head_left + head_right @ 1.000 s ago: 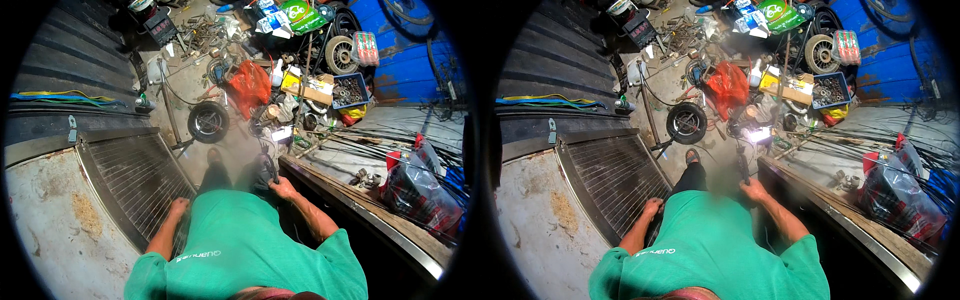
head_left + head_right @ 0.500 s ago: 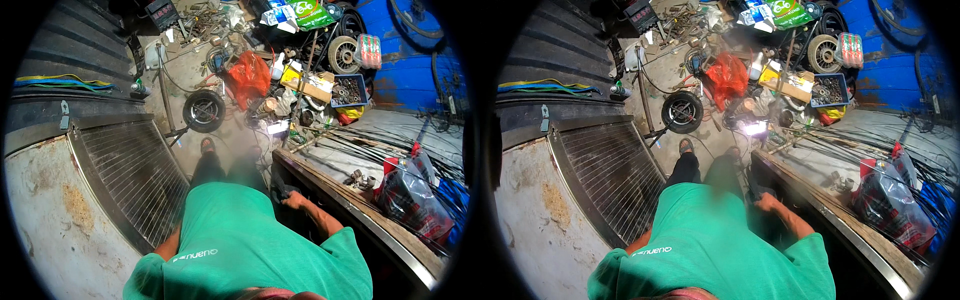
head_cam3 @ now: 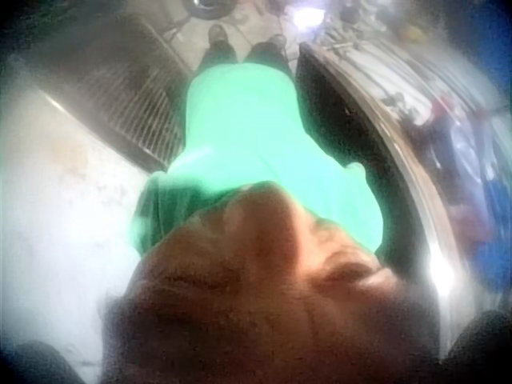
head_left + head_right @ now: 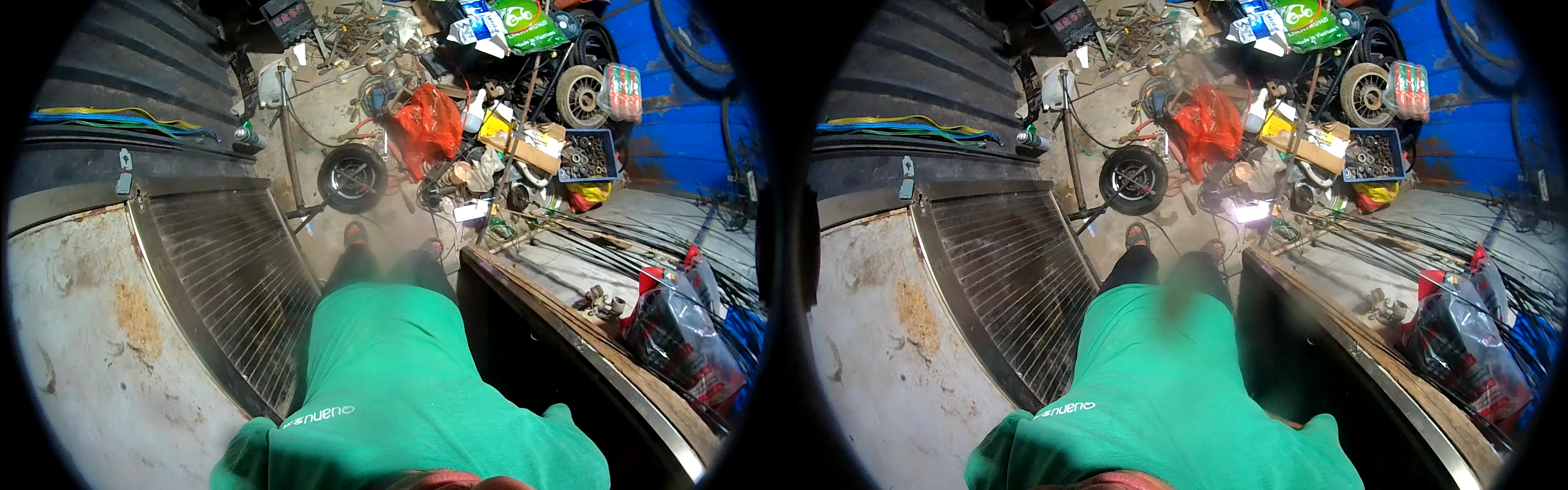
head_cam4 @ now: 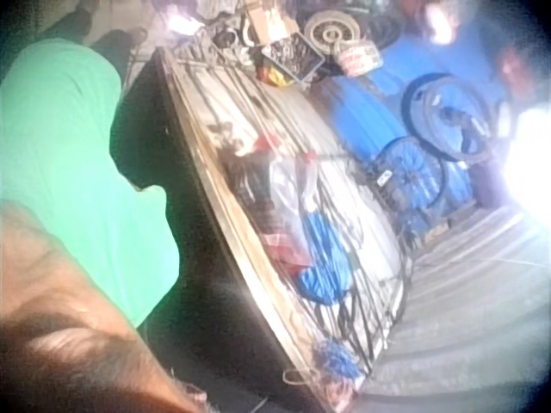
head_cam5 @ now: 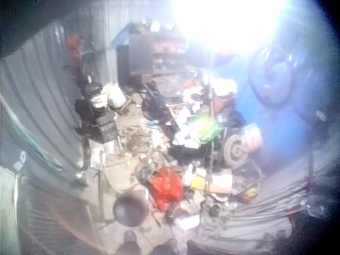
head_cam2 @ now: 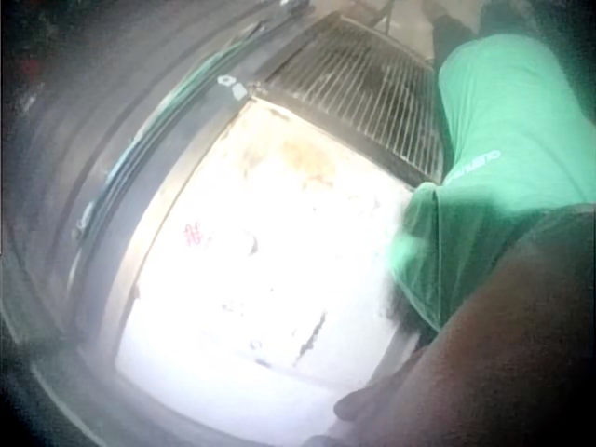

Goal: The person removes an inner tube from a small wheel tire and then sprays a substance into the tire using a green pressurized can.

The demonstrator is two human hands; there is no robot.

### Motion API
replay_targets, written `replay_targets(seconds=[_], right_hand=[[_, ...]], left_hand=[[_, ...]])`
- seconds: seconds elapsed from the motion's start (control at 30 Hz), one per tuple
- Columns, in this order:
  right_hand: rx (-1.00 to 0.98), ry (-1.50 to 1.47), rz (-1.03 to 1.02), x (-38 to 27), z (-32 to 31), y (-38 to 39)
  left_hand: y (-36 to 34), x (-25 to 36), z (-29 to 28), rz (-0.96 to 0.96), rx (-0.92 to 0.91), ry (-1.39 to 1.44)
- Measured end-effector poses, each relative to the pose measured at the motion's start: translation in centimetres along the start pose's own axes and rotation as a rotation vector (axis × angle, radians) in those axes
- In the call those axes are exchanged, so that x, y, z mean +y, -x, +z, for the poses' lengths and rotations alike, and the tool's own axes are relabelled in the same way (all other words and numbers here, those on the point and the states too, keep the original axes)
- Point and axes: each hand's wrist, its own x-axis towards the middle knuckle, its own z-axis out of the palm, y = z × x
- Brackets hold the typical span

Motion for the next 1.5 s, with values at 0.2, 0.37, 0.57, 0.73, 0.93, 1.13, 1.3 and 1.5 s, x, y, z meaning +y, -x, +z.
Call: replay_targets(seconds=[0.2, 0.37, 0.57, 0.73, 0.93, 1.13, 1.3, 1.5], right_hand=[[-0.014, -0.361, 0.086, -5.7, -1.2, 6.0], [-0.068, -0.703, 0.115, -8.5, -1.9, 9.8], [-0.13, -0.946, 0.125, -9.8, -2.3, 12.1], [-0.166, -1.053, 0.135, -10.4, -2.4, 13.3], [-0.196, -1.14, 0.149, -10.7, -2.5, 14.3], [-0.22, -1.206, 0.162, -11.2, -2.8, 15.1], [-0.227, -1.258, 0.169, -11.5, -2.9, 15.9], [-0.241, -1.314, 0.201, -11.6, -2.9, 17.2]], left_hand=[[0.6, 0.9, 1.2, -0.009, -0.007, 0.033], [1.2, 1.7, 1.6, -0.023, -0.016, 0.033], [1.8, 2.8, 1.7, -0.033, -0.021, 0.023], [2.3, 3.1, 1.7, -0.035, -0.021, 0.028], [3.2, 2.9, 1.6, -0.047, -0.02, 0.045], [3.7, 2.5, 1.7, -0.062, -0.017, 0.063], [4.0, 2.3, 1.6, -0.053, -0.021, 0.076], [5.1, 1.9, 1.5, -0.069, -0.026, 0.095]])
